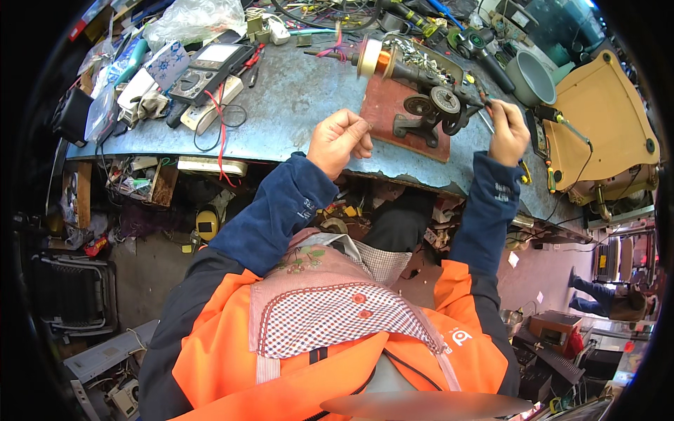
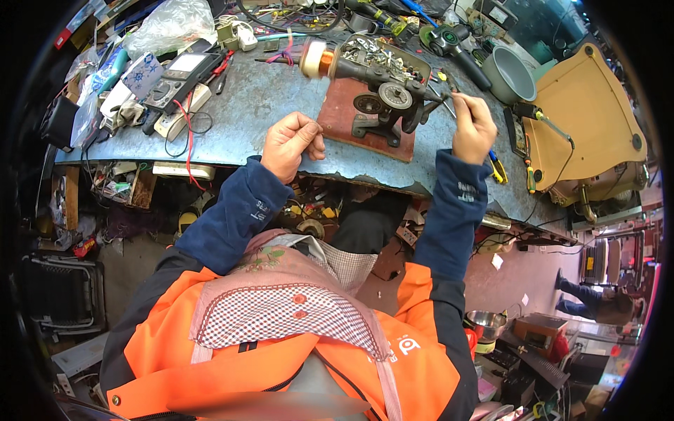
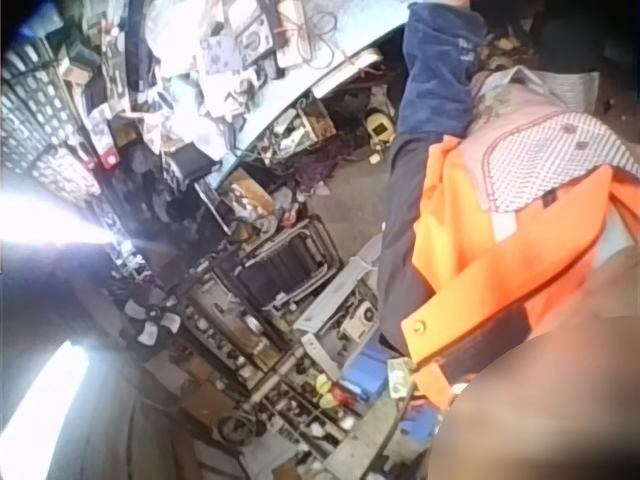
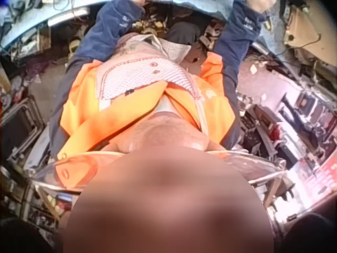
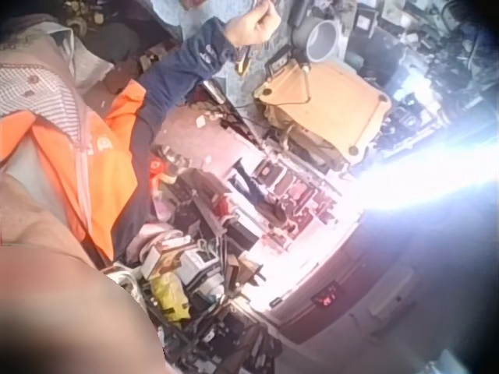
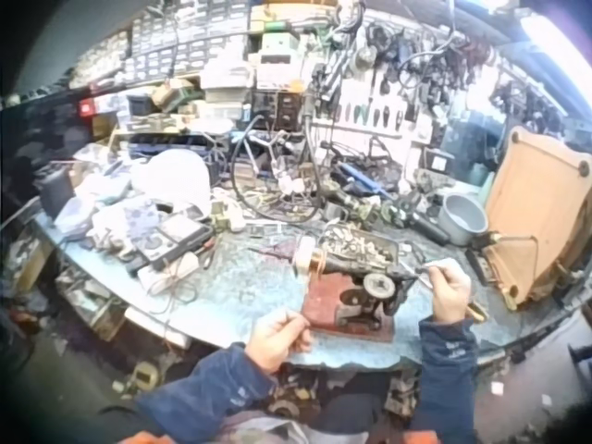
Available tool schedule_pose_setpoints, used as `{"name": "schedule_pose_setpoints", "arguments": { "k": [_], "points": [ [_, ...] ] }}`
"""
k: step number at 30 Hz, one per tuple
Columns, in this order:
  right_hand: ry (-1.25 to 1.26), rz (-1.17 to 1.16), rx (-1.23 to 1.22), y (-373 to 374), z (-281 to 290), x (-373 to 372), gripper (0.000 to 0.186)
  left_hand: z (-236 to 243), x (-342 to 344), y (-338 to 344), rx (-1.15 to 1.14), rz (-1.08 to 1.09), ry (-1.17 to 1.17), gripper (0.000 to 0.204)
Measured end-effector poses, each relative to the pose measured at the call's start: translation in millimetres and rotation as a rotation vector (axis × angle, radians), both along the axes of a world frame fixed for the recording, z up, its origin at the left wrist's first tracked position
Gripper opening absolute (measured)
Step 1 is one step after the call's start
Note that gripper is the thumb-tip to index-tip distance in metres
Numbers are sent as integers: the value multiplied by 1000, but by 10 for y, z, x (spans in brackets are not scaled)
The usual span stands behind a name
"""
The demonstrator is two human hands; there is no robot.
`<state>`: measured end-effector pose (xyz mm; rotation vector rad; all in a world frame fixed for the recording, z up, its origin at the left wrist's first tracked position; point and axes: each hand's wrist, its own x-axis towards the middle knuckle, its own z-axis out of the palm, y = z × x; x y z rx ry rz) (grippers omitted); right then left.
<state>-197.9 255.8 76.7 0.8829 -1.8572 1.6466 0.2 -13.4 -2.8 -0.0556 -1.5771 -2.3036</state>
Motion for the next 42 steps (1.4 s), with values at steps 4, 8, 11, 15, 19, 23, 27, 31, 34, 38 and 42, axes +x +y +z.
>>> {"name": "schedule_pose_setpoints", "arguments": {
  "k": [4,8,11,15,19,23,27,31,34,38,42],
  "points": [
    [-49,-213,320,9,-329,-167,19,-7,-11,-3,-10,4,-2,15],
    [-36,-135,579,209,-536,292,15,9,-1,-5,13,-11,5,14],
    [-113,37,438,337,-411,674,8,-19,3,-16,6,-7,11,15],
    [-37,133,22,294,-181,621,7,-10,14,-3,0,-3,2,15],
    [73,-36,19,27,49,109,6,-7,-11,0,6,1,13,15],
    [-29,-237,382,-2,-260,-160,16,-2,-24,13,6,-1,11,15],
    [-77,-137,595,154,-450,380,16,-28,-8,-7,12,4,1,15],
    [-103,123,460,404,-225,729,6,-14,5,-4,16,-1,11,15],
    [-85,153,216,364,0,619,4,-4,5,2,10,-1,13,15],
    [-33,22,-13,37,11,53,9,13,-9,17,-12,14,-7,15],
    [5,-265,339,-19,-336,-171,15,14,-19,14,-6,3,3,15]
  ]
}}
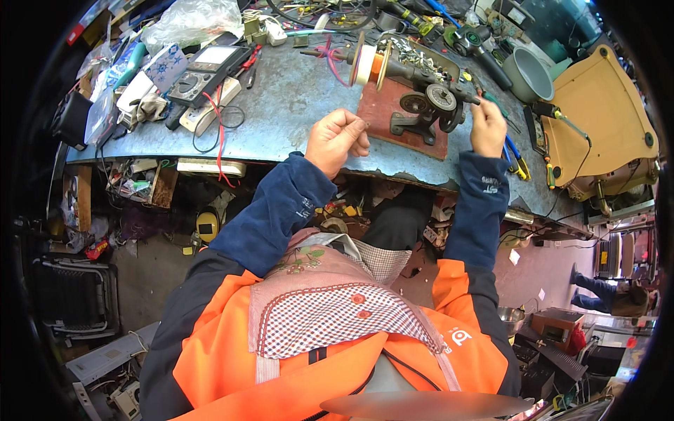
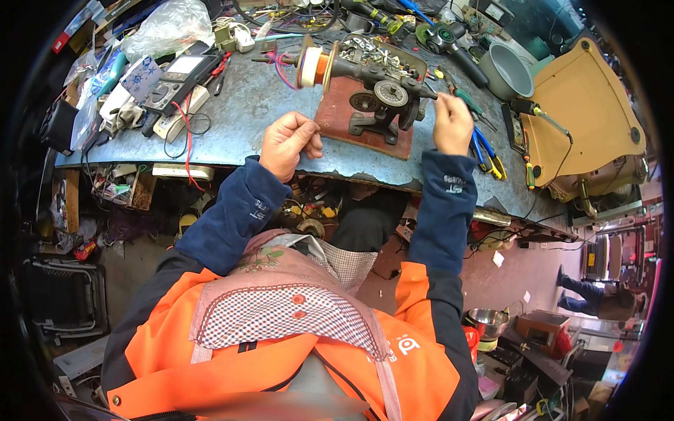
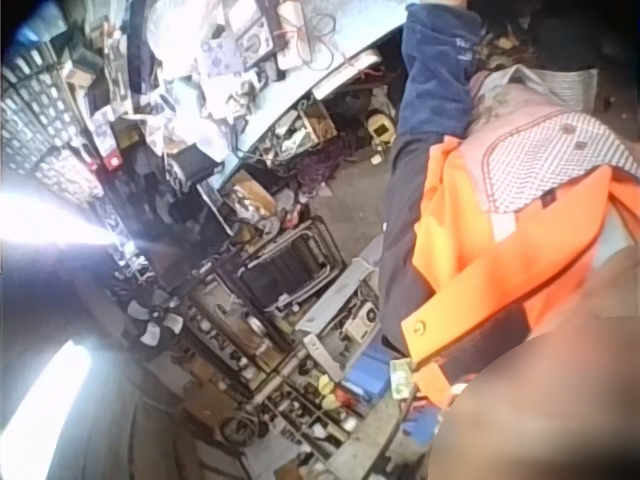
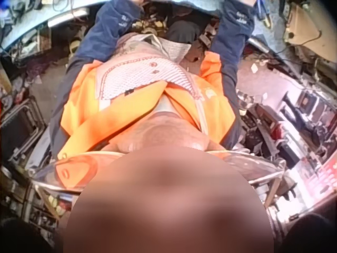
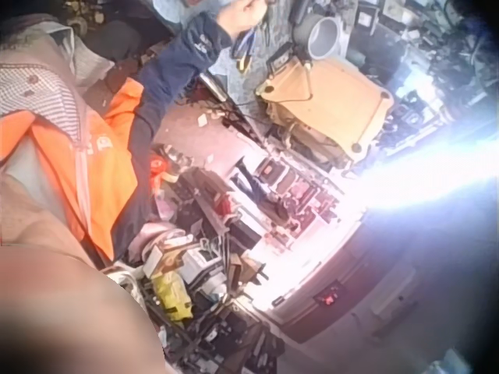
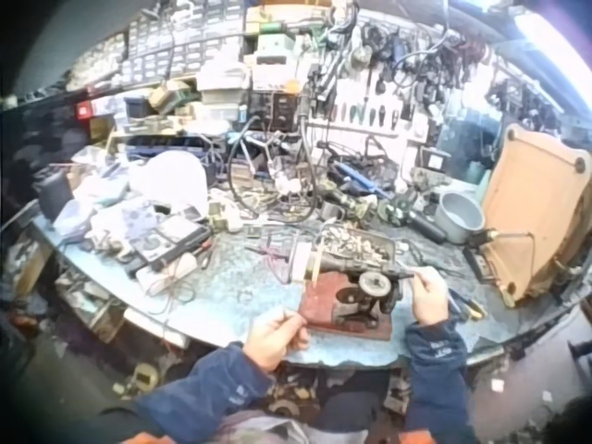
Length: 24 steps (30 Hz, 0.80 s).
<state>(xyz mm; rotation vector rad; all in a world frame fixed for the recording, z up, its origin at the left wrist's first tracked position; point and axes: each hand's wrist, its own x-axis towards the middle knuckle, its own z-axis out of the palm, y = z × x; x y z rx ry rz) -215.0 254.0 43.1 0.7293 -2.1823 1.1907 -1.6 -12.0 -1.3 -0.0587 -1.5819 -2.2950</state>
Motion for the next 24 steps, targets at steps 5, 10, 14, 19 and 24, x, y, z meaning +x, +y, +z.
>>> {"name": "schedule_pose_setpoints", "arguments": {
  "k": [5,10,14,19,24],
  "points": [
    [-116,158,235,220,-108,649,12,-20,25,-16,2,4,-23,15],
    [-129,402,-85,416,263,842,5,2,33,-17,1,-1,-12,15],
    [28,259,-276,54,426,368,7,-14,0,-2,1,5,-6,15],
    [8,-30,193,20,26,113,16,-22,-8,-11,3,1,4,15],
    [-161,271,266,292,30,783,10,-28,20,-23,15,7,-14,15]
  ]
}}
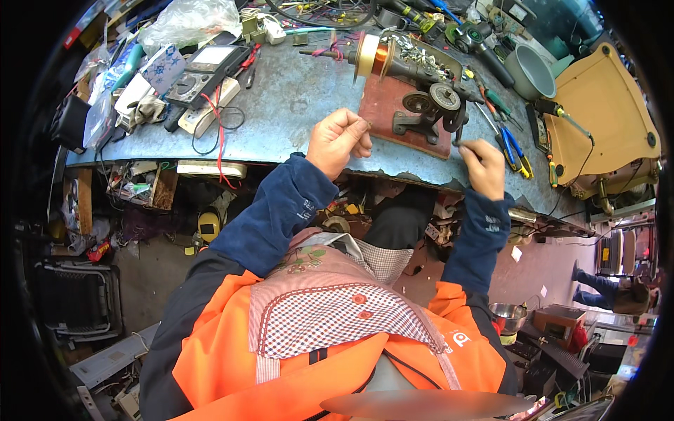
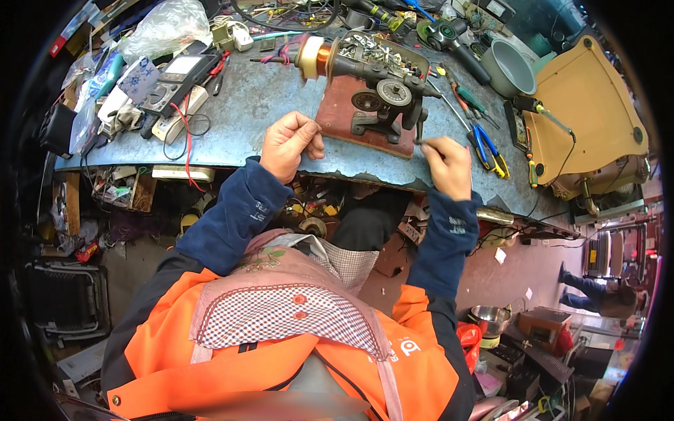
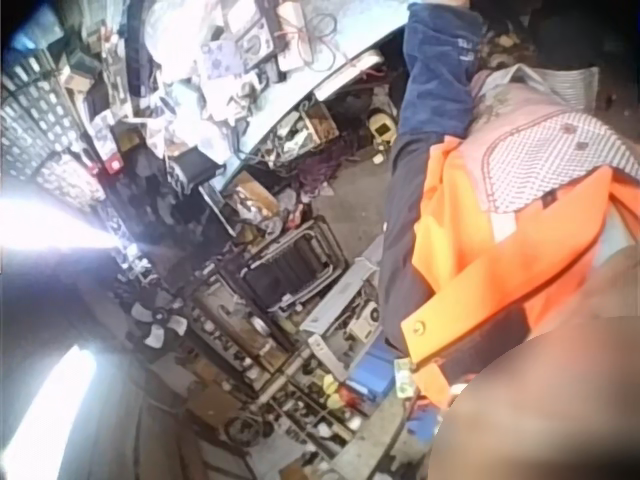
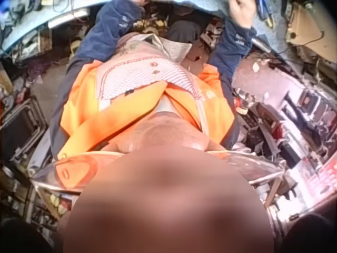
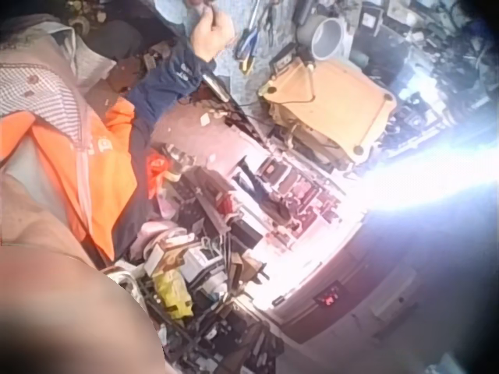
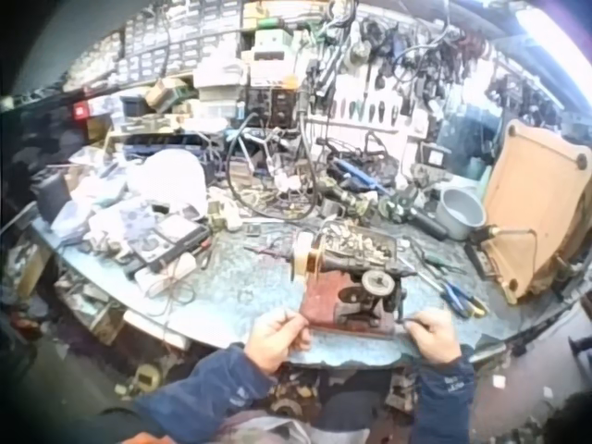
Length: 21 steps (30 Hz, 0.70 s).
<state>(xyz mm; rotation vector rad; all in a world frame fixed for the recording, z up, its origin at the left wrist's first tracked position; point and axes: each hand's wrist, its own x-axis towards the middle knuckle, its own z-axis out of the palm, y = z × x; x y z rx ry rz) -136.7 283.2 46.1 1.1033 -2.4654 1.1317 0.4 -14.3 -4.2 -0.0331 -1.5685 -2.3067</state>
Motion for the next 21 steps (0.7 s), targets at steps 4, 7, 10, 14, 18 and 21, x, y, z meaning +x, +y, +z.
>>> {"name": "schedule_pose_setpoints", "arguments": {
  "k": [4,7,10,14,18,21],
  "points": [
    [-38,122,-295,123,296,21,7,-2,4,-2,-3,10,10,15],
    [50,38,-501,-105,418,-262,7,0,-17,21,-1,5,0,14],
    [123,-83,-546,-338,257,-626,9,6,-13,13,-15,17,-7,14],
    [217,-241,-125,-238,-68,-682,17,15,-17,11,-20,17,-19,14],
    [77,-32,-55,-24,-174,-212,13,-4,-14,-3,-7,6,3,14],
    [-21,100,-138,136,39,56,7,0,2,0,-18,14,-5,15]
  ]
}}
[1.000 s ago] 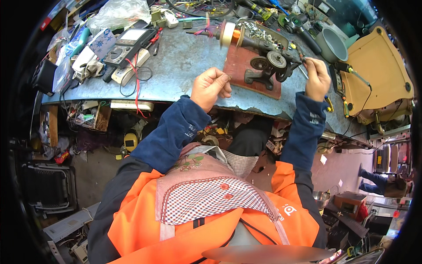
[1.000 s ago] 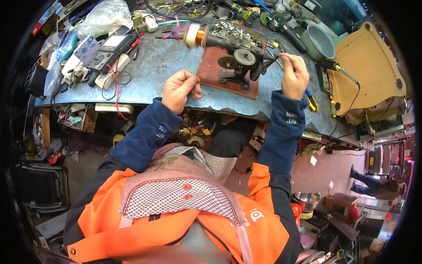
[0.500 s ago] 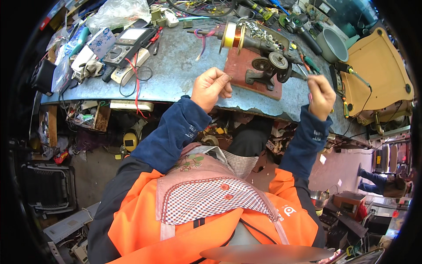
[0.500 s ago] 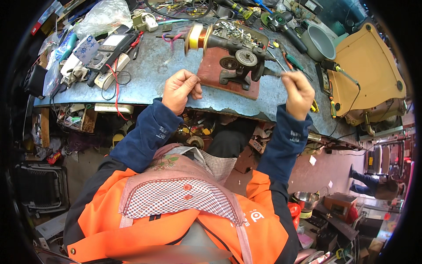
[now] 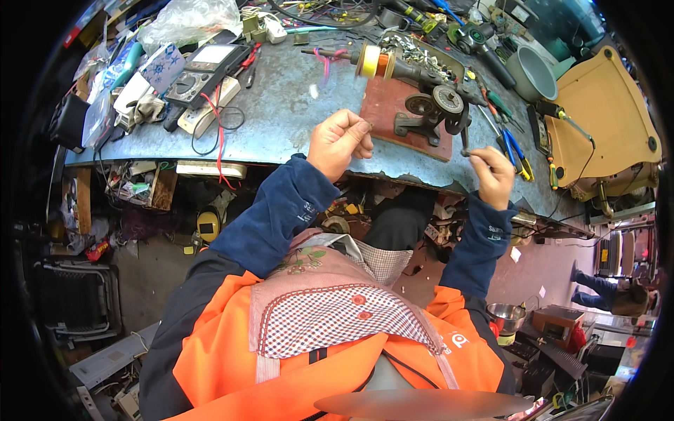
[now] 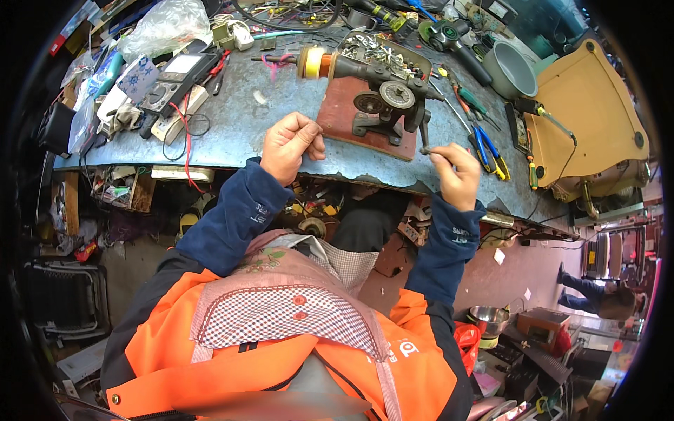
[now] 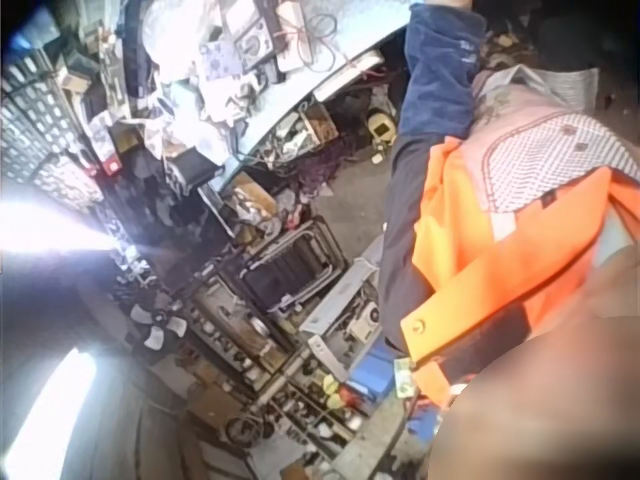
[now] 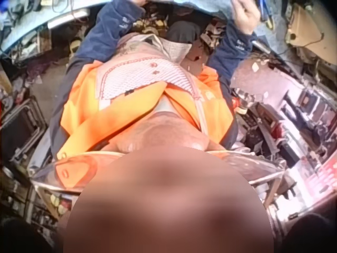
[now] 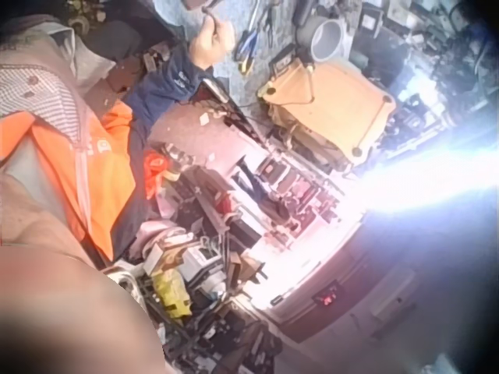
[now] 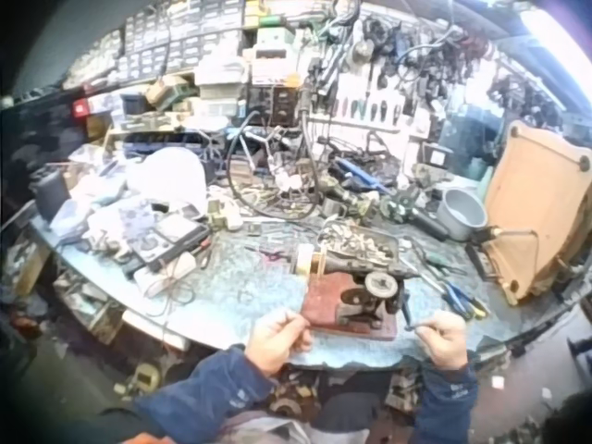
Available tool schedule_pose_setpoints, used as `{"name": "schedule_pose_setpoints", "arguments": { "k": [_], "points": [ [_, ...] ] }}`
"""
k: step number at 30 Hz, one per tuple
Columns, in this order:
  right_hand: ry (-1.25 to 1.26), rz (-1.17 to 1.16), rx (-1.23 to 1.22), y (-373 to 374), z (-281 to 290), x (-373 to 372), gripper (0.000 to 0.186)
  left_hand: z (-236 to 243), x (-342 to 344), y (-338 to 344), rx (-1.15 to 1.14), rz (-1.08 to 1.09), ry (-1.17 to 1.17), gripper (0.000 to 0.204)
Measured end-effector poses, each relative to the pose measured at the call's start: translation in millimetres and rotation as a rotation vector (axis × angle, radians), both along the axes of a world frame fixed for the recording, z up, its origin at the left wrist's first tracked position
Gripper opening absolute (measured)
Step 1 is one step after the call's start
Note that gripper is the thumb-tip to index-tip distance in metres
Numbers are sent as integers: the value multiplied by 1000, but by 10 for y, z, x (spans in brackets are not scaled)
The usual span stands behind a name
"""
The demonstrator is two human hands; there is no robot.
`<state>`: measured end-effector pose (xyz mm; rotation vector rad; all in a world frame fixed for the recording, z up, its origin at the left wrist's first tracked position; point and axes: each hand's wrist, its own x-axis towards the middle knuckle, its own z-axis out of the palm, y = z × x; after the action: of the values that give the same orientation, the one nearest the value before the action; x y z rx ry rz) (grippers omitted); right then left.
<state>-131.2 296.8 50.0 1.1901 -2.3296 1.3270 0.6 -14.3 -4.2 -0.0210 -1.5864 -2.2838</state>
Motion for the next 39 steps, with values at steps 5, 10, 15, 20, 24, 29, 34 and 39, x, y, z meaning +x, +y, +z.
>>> {"name": "schedule_pose_setpoints", "arguments": {
  "k": [5,10,15,20,24,29,34,39],
  "points": [
    [34,-71,-416,-181,316,-289,6,-15,-13,9,4,-2,7,15],
    [132,-295,-270,-472,66,-792,10,18,-15,23,-2,-1,3,15],
    [99,-186,55,-196,-275,-357,11,-1,-8,11,-12,2,-8,15],
    [-35,2,-195,16,95,-26,5,1,2,8,-5,2,-2,15],
    [68,-121,-443,-324,294,-454,7,7,-8,18,-4,-7,-6,15],
    [288,-291,-169,-425,62,-746,15,13,-25,14,-11,-11,-14,15],
    [190,-187,134,-223,-147,-437,14,5,-4,8,-9,-6,-20,15],
    [-133,169,-136,111,14,-183,9,4,2,21,2,-16,-5,15]
  ]
}}
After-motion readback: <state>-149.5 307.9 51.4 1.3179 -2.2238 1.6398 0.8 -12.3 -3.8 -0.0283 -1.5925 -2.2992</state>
